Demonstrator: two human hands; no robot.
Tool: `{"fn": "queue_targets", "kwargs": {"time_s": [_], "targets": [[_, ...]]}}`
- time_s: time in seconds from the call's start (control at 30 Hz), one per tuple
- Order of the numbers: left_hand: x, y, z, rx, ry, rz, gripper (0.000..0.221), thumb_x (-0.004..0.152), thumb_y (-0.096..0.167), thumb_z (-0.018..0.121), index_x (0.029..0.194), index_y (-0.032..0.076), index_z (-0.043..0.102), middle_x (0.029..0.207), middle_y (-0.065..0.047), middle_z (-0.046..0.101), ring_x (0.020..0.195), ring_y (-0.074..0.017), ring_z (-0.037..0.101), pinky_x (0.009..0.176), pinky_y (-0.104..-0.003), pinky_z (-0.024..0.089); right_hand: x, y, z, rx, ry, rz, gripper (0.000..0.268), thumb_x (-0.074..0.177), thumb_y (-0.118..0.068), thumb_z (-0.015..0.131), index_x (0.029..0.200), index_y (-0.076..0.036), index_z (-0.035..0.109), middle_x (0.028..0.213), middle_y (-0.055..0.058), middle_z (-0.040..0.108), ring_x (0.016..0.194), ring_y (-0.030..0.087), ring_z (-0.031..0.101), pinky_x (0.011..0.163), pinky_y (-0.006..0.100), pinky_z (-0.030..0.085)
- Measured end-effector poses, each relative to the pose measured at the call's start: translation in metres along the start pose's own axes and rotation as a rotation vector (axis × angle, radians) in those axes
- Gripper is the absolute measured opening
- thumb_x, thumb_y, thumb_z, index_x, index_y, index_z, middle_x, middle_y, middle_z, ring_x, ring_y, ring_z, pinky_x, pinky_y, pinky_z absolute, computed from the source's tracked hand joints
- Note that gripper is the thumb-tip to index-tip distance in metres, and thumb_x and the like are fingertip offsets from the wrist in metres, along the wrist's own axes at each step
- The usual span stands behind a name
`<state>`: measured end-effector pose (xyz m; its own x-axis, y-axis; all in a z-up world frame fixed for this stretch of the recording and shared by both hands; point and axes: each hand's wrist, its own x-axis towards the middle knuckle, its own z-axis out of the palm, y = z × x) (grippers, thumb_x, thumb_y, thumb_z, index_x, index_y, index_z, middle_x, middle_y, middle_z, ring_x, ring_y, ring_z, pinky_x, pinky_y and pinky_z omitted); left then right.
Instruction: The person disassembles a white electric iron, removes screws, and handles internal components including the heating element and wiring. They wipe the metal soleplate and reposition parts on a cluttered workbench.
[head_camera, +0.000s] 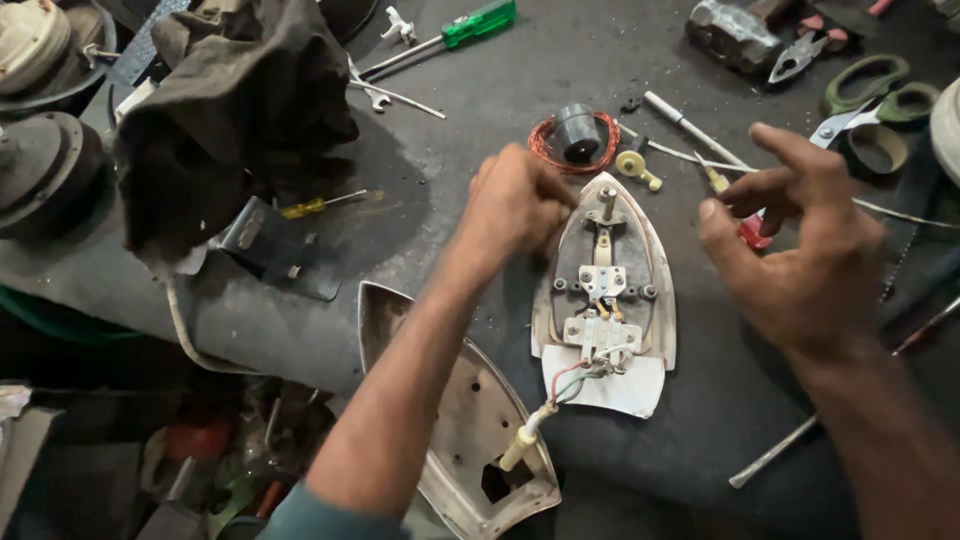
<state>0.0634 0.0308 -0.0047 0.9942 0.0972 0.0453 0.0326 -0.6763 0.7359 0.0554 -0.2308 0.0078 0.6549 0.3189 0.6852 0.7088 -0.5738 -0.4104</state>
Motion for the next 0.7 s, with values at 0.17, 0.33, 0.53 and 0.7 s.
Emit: {"fn": "queue_targets", "kwargs": {"time_s": [0.17, 0.33, 0.53, 0.7], "targets": [[0.018, -0.002, 0.002, 0.041, 0.031, 0.083, 0.021, 0.065, 0.007, 0.077, 0.084, 0.014, 0.085, 0.083, -0.010, 0.080, 0.081, -0.0227, 0.078, 0.080, -0.034, 0.060, 0.004, 0.003, -0.007, -0.030, 0.015, -0.019, 0.052, 0.099, -0.009, 0.078, 0.141, 0.001, 0.050, 0.100, 0.015, 0.074, 0.082, 0.021, 0.071, 0.074, 0.032, 0.058], [-0.034, -0.004, -0.015, -0.063, -0.084, -0.042, 0.024, 0.071, 0.007, 0.073, 0.093, 0.012, 0.081, 0.086, -0.010, 0.080, 0.079, -0.0195, 0.082, 0.077, -0.032, 0.063, -0.003, 0.009, -0.010, -0.029, 0.021, 0.002, 0.049, 0.102, -0.009, 0.078, 0.140, 0.000, 0.049, 0.099, 0.015, 0.074, 0.082, 0.020, 0.072, 0.075, 0.031, 0.059], [-0.048, -0.003, -0.013, 0.022, -0.064, -0.099, 0.024, 0.072, 0.009, 0.075, 0.094, 0.014, 0.082, 0.086, -0.010, 0.080, 0.076, -0.0189, 0.080, 0.077, -0.032, 0.061, -0.001, 0.000, -0.001, -0.040, 0.004, -0.019, 0.052, 0.097, -0.007, 0.079, 0.140, 0.000, 0.050, 0.101, 0.016, 0.074, 0.082, 0.022, 0.071, 0.074, 0.033, 0.058], [0.013, -0.005, 0.001, 0.020, -0.005, 0.066, 0.022, 0.068, 0.008, 0.077, 0.087, 0.016, 0.085, 0.085, -0.010, 0.080, 0.079, -0.0199, 0.079, 0.080, -0.032, 0.061, 0.005, -0.008, -0.003, -0.012, 0.009, 0.010, 0.053, 0.095, -0.008, 0.077, 0.139, 0.001, 0.050, 0.098, 0.016, 0.074, 0.080, 0.021, 0.070, 0.071, 0.033, 0.057]]}}
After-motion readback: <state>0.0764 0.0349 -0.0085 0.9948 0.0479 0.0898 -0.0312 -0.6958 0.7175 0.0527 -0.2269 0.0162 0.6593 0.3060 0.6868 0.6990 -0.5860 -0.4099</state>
